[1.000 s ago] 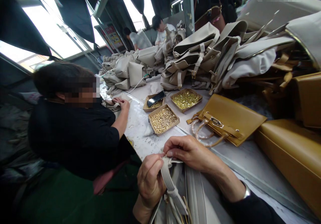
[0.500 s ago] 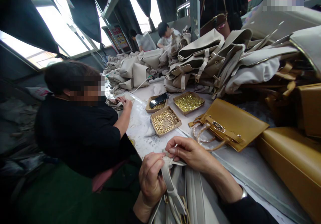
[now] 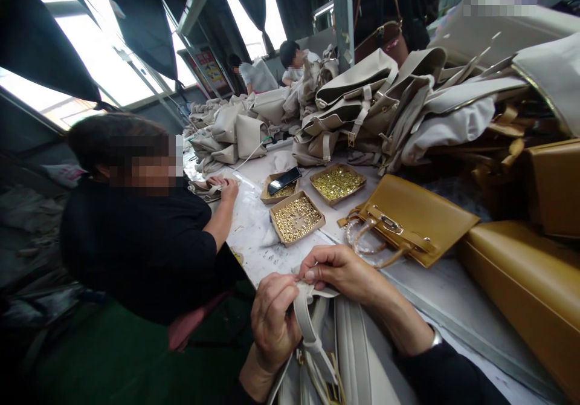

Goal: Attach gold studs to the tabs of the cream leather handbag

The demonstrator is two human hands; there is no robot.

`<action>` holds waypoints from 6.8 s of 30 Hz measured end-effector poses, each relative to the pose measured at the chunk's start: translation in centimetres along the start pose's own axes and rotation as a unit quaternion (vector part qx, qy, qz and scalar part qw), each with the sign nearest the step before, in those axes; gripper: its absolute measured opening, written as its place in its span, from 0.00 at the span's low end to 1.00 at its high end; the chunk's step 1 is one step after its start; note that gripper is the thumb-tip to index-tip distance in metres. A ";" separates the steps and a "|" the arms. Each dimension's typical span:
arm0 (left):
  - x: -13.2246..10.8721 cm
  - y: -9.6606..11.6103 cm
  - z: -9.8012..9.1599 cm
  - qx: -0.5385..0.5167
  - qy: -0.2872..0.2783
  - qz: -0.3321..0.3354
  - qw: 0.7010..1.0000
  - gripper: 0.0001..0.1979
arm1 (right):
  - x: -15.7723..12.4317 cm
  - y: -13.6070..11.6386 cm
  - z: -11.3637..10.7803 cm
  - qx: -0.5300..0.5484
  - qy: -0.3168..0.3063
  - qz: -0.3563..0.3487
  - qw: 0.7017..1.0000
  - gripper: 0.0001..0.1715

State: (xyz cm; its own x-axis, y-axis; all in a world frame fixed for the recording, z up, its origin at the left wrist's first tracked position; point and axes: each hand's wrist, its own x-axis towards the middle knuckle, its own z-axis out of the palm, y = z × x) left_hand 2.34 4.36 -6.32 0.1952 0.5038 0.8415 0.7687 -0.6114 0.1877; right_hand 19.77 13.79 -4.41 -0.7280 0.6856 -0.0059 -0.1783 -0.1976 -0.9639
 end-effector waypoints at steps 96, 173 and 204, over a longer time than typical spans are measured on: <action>1.2 0.4 0.0 0.013 0.001 -0.039 0.999 0.12 | -0.5 -1.3 -1.4 -0.176 -0.061 -0.083 0.979 0.20; 1.6 1.2 0.4 0.032 -0.023 -0.033 0.999 0.12 | -1.1 -2.3 -0.7 -0.374 -0.025 -0.126 0.918 0.18; 4.3 0.4 0.6 -0.054 -0.068 -0.233 0.969 0.08 | -3.3 -1.0 1.2 -0.471 0.118 -0.255 0.836 0.20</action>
State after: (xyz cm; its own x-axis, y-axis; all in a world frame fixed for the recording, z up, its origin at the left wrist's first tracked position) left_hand 3.85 6.63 -2.89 -0.0731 0.8117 0.5795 0.7264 -0.3548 0.5886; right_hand 21.59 10.90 -3.13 -0.5455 0.6532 0.5252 0.2561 0.7265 -0.6376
